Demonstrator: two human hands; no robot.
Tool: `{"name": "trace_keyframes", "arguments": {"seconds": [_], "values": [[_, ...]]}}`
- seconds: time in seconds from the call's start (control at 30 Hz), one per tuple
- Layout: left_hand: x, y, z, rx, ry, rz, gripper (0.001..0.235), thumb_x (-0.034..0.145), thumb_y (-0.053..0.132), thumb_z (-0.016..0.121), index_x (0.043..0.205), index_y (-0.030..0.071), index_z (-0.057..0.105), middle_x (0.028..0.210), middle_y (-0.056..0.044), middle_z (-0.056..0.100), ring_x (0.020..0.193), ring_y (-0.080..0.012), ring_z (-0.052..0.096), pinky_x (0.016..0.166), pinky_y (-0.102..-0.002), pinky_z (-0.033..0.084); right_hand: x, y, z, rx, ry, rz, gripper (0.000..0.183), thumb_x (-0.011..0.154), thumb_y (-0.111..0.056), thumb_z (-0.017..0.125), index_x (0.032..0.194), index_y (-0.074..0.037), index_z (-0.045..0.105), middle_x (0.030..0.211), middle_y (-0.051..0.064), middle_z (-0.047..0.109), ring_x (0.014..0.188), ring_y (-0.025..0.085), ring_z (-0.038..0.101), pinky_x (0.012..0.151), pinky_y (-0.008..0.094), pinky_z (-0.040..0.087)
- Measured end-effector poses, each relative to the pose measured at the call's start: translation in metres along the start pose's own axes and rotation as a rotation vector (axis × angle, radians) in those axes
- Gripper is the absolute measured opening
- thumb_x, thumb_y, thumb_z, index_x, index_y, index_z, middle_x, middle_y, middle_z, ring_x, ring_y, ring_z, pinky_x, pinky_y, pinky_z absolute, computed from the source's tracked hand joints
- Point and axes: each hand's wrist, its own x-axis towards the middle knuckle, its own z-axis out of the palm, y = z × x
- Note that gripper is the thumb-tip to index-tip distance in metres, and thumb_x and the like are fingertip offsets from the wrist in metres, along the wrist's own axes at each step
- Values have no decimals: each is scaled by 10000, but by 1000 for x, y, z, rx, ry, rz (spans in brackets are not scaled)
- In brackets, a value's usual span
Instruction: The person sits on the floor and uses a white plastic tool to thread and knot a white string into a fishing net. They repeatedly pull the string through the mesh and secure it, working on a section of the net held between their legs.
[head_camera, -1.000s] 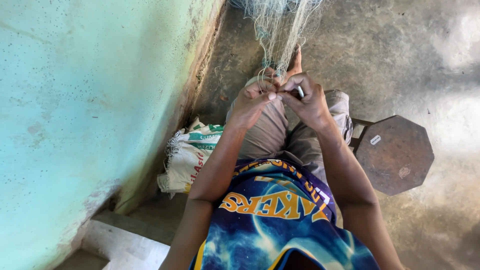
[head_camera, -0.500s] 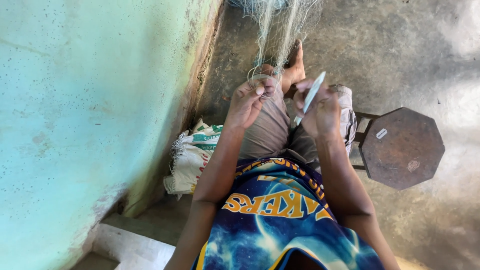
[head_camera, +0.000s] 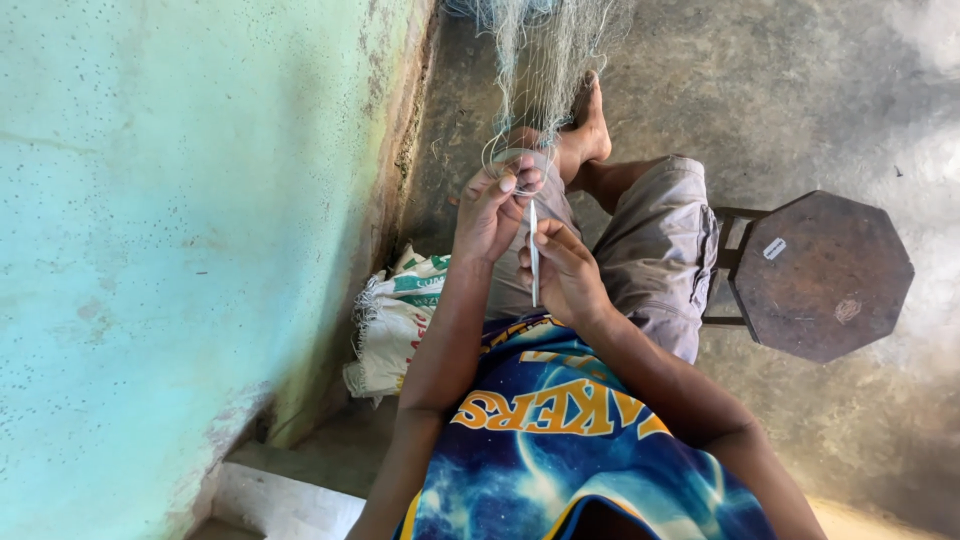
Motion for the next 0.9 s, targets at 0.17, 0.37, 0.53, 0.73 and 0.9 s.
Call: {"name": "trace_keyframes", "arguments": {"seconds": [0.17,0.37,0.53,0.73,0.9], "values": [[-4,7,17,54,16,0,142,939,84,740,1004,-3,649,1198,-193,693,1020,-270,750,918,-392,644,21,-6,9,-108,74,-135,164,985,-35,678,1118,-60,583,898,50,550,785,204,628,600,303,513],[-1,26,33,68,-37,-4,183,948,131,727,930,1,600,1070,-225,708,618,-287,682,333,-335,542,49,-15,15,-180,99,-313,177,947,15,729,1079,10,611,885,82,526,727,228,641,531,329,540],[-4,21,23,152,-7,53,177,942,103,727,936,-23,602,1109,-228,708,836,-309,757,518,-377,620,63,-22,18,-248,65,-498,260,916,32,774,1108,38,598,875,101,535,689,199,641,503,317,582],[-1,17,12,247,-4,49,100,933,47,743,969,-16,676,1102,-197,742,967,-255,762,870,-347,639,74,-48,25,-449,-228,-851,275,994,-85,721,1214,13,590,1252,157,451,722,133,575,697,266,557],[-3,20,31,275,36,49,95,937,31,703,924,-12,620,1110,-206,732,968,-255,766,838,-316,643,76,-59,31,-484,-142,-920,188,936,-8,701,1043,146,680,863,234,539,511,248,584,430,353,502]]}}
